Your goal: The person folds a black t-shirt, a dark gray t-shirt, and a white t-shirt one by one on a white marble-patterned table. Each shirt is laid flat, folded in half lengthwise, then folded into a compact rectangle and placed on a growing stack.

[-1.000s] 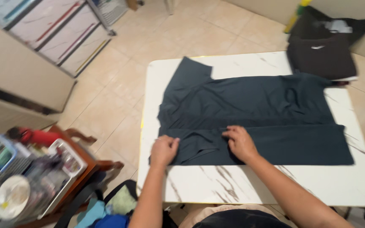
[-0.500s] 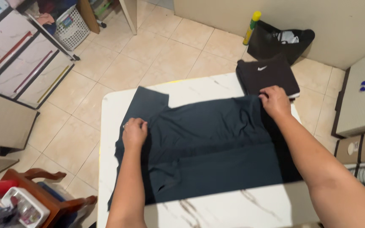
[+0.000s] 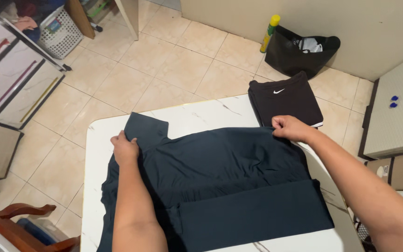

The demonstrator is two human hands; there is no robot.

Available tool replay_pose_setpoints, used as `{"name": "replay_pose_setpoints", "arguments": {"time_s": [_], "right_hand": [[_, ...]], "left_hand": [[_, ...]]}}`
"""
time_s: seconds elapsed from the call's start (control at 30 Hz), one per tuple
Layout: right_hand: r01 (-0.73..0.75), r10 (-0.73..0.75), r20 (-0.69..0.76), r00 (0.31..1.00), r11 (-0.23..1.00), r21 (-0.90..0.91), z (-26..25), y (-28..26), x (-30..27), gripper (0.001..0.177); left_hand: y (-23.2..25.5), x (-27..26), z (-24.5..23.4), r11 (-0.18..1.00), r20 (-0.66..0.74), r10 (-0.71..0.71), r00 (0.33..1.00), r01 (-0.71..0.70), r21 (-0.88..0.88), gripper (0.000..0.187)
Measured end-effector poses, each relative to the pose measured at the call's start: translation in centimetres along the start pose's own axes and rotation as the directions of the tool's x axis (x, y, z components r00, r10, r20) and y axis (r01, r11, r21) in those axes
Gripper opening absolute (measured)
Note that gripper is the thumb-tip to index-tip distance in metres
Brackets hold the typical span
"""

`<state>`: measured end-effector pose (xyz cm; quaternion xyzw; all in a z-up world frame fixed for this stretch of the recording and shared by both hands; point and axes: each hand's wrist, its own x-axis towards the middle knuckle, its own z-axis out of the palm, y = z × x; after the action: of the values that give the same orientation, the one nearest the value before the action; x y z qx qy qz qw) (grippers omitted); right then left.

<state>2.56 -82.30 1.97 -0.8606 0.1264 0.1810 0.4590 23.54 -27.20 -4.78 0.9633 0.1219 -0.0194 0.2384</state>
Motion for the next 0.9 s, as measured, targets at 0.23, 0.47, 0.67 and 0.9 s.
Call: {"name": "replay_pose_setpoints", "arguments": {"time_s": [0.23, 0.47, 0.67, 0.9], "right_hand": [[0.011, 0.02, 0.092, 0.996, 0.944, -0.329, -2.1, -3.3, 0.8, 0.036], [-0.139, 0.063, -0.129, 0.99, 0.651, -0.746, -3.6, -5.6, 0.7, 0.03], [-0.159, 0.014, -0.244, 0.97, 0.794, -0.587, -4.5, -2.2, 1.4, 0.038], [-0.095, -0.187, -0.375, 0.908, 0.779, -0.619, -5.5, 0.4, 0.9, 0.025]], "left_hand": [[0.3, 1.0, 0.0, 0.998, 0.037, -0.045, 0.998, 0.047, -0.051, 0.046], [-0.6, 2.0, 0.1, 0.998, 0.054, -0.036, 0.998, 0.039, -0.045, 0.035], [-3.4, 5.0, 2.5, 0.99, 0.041, -0.02, 0.999, 0.025, -0.138, 0.05], [-4.5, 6.7, -0.6, 0.873, 0.122, -0.063, 0.991, 0.114, -0.474, 0.031]]}}
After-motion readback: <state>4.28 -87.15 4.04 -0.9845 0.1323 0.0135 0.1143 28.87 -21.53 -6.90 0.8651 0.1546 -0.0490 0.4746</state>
